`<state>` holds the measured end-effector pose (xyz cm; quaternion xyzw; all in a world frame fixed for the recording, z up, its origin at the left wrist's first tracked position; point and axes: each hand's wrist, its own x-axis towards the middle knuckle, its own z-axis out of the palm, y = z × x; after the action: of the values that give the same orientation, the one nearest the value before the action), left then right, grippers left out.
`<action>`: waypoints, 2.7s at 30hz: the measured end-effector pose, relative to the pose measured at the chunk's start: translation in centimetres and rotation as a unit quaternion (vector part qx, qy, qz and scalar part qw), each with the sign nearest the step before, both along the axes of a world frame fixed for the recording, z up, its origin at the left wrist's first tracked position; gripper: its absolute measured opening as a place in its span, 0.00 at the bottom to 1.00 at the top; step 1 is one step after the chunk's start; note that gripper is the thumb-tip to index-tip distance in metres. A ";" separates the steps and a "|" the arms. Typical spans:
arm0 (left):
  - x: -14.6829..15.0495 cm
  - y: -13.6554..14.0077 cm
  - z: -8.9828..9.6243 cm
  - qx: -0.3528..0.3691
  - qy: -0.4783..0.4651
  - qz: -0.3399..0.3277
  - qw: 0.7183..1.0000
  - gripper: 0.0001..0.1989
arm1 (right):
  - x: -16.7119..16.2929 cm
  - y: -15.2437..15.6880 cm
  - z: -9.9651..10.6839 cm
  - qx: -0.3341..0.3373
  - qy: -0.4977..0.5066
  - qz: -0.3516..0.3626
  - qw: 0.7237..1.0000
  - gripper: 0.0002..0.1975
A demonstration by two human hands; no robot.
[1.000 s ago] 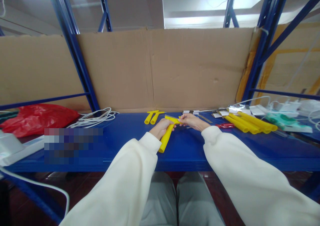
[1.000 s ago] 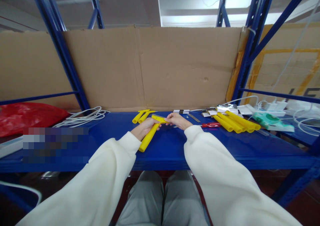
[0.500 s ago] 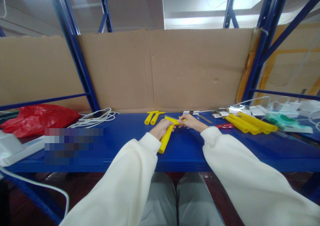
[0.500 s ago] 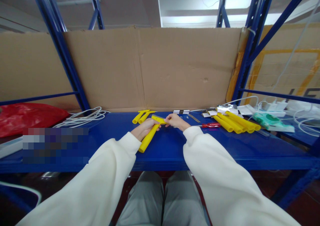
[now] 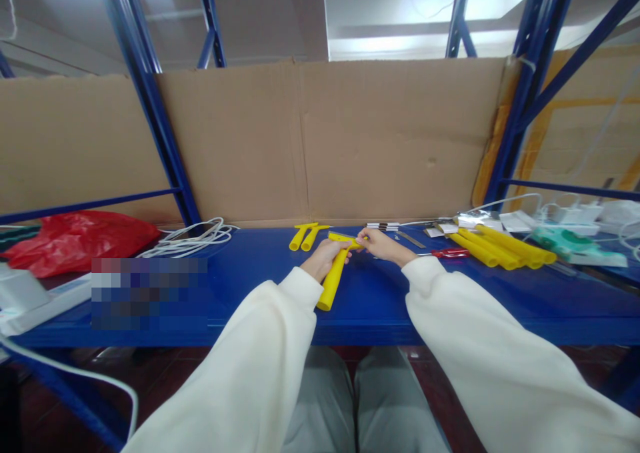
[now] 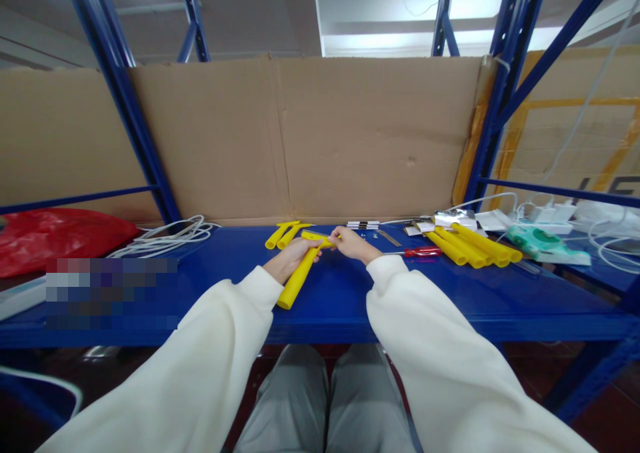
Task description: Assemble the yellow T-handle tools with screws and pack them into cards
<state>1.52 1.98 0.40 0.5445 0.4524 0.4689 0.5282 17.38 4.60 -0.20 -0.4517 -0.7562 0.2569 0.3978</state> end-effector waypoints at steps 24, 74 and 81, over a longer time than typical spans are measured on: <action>0.2 -1.5 1.1 -0.053 -0.063 0.033 0.996 0.09 | -0.2 0.5 -0.3 0.090 -0.040 -0.013 0.995 0.07; 0.4 -1.1 0.7 -0.029 -0.052 0.024 0.998 0.10 | 0.1 -0.4 -0.8 -0.190 0.273 0.071 0.940 0.18; 0.4 -1.4 1.0 -0.034 -0.048 0.020 0.998 0.08 | -0.2 -0.6 -0.7 -0.199 0.276 0.052 0.939 0.18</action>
<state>1.88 0.57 1.36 0.4942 0.4531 0.4887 0.5582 17.23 4.01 -0.92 -0.3930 -0.5727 0.5368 0.4790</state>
